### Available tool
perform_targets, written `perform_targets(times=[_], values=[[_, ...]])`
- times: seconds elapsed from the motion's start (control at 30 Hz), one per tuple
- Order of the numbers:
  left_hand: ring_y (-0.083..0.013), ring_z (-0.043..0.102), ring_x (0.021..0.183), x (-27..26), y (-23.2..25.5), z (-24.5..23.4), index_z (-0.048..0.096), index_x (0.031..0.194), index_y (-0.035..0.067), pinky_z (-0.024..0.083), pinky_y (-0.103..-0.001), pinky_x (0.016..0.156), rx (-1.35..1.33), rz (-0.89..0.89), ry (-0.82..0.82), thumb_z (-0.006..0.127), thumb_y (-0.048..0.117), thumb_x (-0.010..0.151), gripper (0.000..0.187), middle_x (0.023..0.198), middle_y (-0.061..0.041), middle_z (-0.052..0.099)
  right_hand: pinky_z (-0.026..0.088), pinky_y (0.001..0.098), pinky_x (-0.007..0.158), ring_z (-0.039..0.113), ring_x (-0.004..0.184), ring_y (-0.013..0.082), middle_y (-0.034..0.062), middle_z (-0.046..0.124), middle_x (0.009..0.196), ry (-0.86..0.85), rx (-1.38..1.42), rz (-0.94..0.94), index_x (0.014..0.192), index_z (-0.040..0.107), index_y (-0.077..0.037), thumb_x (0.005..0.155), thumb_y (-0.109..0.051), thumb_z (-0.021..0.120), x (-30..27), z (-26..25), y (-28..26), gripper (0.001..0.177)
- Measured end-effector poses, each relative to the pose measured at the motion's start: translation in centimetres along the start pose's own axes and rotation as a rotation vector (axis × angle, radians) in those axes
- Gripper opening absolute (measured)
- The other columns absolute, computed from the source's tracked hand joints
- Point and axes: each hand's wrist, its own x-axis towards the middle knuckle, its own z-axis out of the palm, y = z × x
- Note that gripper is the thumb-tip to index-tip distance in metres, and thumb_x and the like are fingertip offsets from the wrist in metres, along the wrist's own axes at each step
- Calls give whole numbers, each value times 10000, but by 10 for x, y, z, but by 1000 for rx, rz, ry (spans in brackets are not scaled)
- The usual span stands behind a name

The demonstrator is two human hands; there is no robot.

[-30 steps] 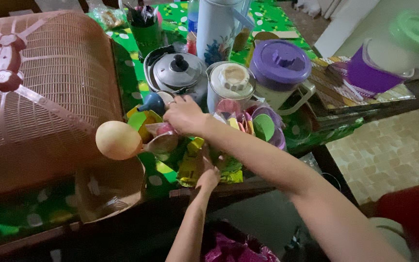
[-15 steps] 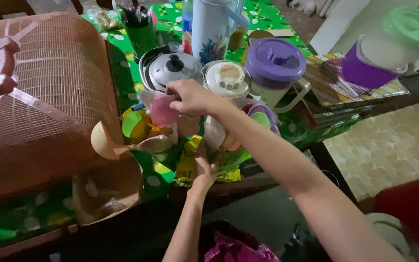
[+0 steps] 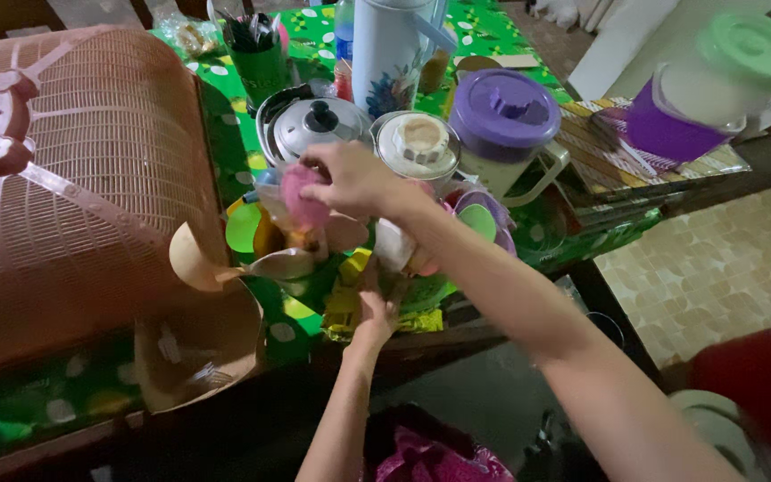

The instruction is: The person gathers various plastic and wooden spoons and ladles from a shelf, groups them together, and arranges them in different containers on a table.

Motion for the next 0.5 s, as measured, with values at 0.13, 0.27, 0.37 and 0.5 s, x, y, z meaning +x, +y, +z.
perform_targets(times=[0.13,0.27,0.37,0.5], values=[[-387,542,1298,4,7,-1,395,1480,-42,418,-448,1092,-128,-157,-50,726,167,902,698,1394,-256,548,622,364,765,758,831,255,157,756,944,88,42,-26,1061,718,-18,900,-256,708,-1,-39,-16,288],[-398,532,1261,-1,-11,8,406,1470,-26,418,-463,1081,-66,-130,-27,720,114,886,678,1366,-267,549,626,363,717,723,778,210,131,722,909,215,32,35,1081,679,-36,953,-251,626,-31,-103,-43,255],[-429,471,1295,-9,-39,22,345,1532,6,389,-482,1083,-42,-178,-67,733,109,924,729,1433,-290,468,610,356,699,705,767,197,126,713,888,212,-11,54,1065,687,-31,953,-246,646,-71,-133,-68,246],[-321,519,1312,-2,-68,42,373,1509,129,543,-375,1019,-28,-537,-135,658,104,816,750,1505,-127,482,561,331,667,662,733,186,105,703,839,150,-77,96,1096,705,-43,969,-215,665,-125,-145,-96,218]])
